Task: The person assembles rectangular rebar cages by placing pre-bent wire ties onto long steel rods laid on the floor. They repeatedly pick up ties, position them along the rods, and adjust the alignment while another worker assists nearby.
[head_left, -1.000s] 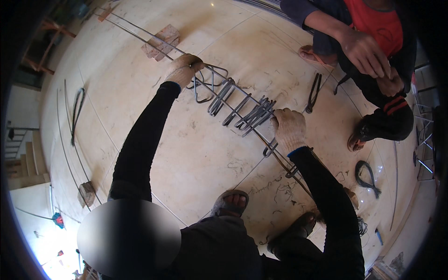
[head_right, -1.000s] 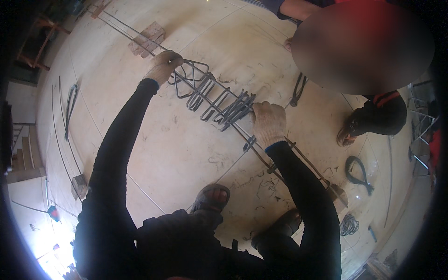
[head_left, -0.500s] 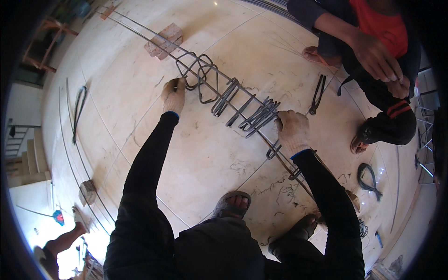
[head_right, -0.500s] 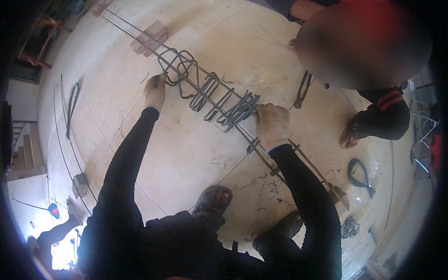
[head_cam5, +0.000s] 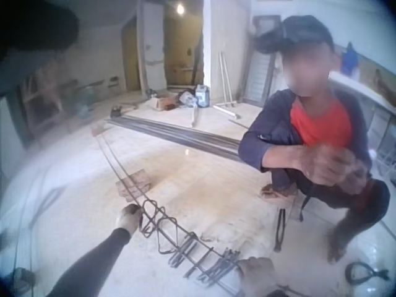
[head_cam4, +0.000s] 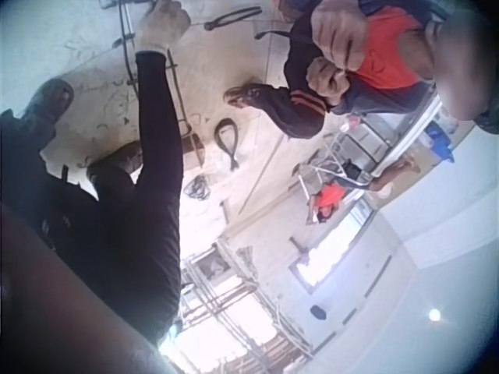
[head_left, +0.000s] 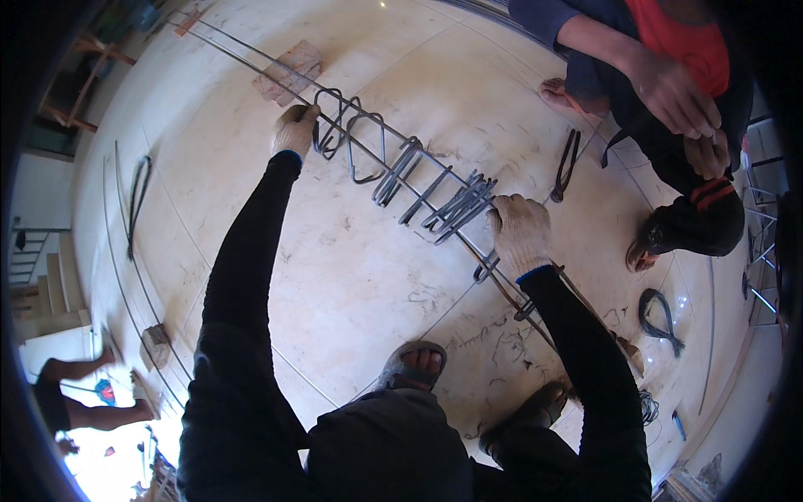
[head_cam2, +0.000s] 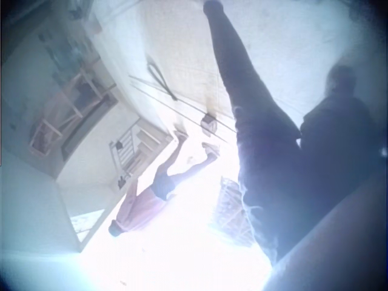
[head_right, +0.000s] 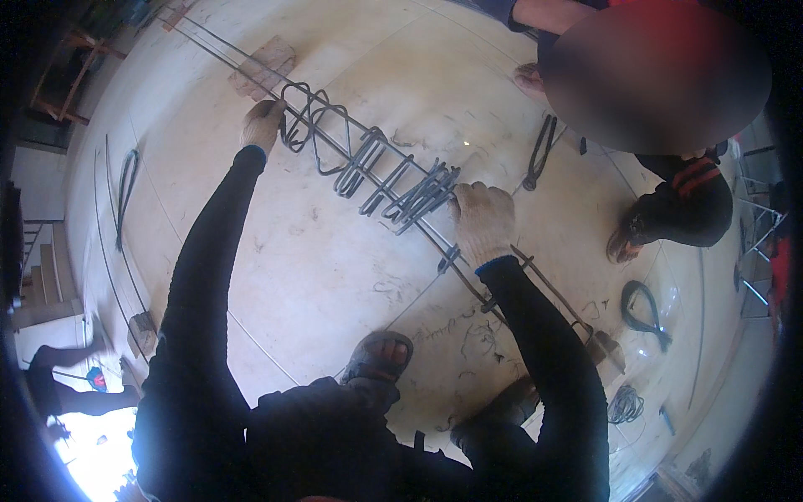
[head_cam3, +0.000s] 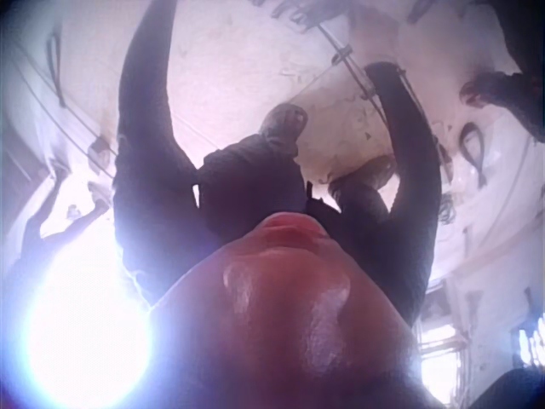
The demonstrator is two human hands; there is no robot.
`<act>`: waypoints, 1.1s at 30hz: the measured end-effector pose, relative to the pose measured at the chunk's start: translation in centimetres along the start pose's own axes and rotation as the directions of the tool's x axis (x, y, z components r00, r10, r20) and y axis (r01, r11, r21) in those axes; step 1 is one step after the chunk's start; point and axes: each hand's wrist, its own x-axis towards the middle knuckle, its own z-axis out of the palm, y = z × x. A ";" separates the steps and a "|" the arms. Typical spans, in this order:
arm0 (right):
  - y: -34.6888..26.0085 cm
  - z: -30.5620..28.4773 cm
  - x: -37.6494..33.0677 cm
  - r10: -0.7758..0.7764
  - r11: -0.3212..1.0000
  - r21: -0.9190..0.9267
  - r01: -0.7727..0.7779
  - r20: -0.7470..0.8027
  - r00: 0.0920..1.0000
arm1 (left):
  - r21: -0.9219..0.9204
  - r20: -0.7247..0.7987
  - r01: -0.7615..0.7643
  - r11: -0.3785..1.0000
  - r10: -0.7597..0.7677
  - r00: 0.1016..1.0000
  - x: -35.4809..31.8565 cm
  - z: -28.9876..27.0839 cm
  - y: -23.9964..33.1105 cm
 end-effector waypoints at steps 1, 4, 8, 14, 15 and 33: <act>0.5 0.1 -0.3 0.008 1.000 -0.015 -0.008 -0.004 1.000 | 0.076 -0.002 -0.035 0.997 0.035 0.999 -0.7 0.5 2.3; 0.3 0.1 -0.3 -0.007 1.000 -0.010 0.007 -0.025 1.000 | 0.255 0.031 -0.235 0.938 0.235 0.972 -0.1 0.1 3.1; 0.1 0.2 -0.1 -0.002 1.000 0.015 0.003 -0.007 1.000 | 0.386 0.086 -0.312 0.868 0.303 0.949 1.4 0.1 3.9; 0.5 0.1 -0.3 0.002 1.000 0.025 0.000 -0.071 0.997 | 0.364 -0.173 -0.274 0.890 0.354 0.919 -1.7 1.2 7.0; 0.4 0.1 -0.4 -0.005 1.000 0.027 0.007 -0.095 0.996 | 0.311 -0.304 -0.305 0.900 0.398 0.865 -3.3 1.3 7.2; 0.1 -0.8 -0.3 0.048 0.997 0.053 -0.049 0.029 0.998 | 0.087 -0.009 -0.061 0.994 0.062 0.998 -15.6 5.2 1.8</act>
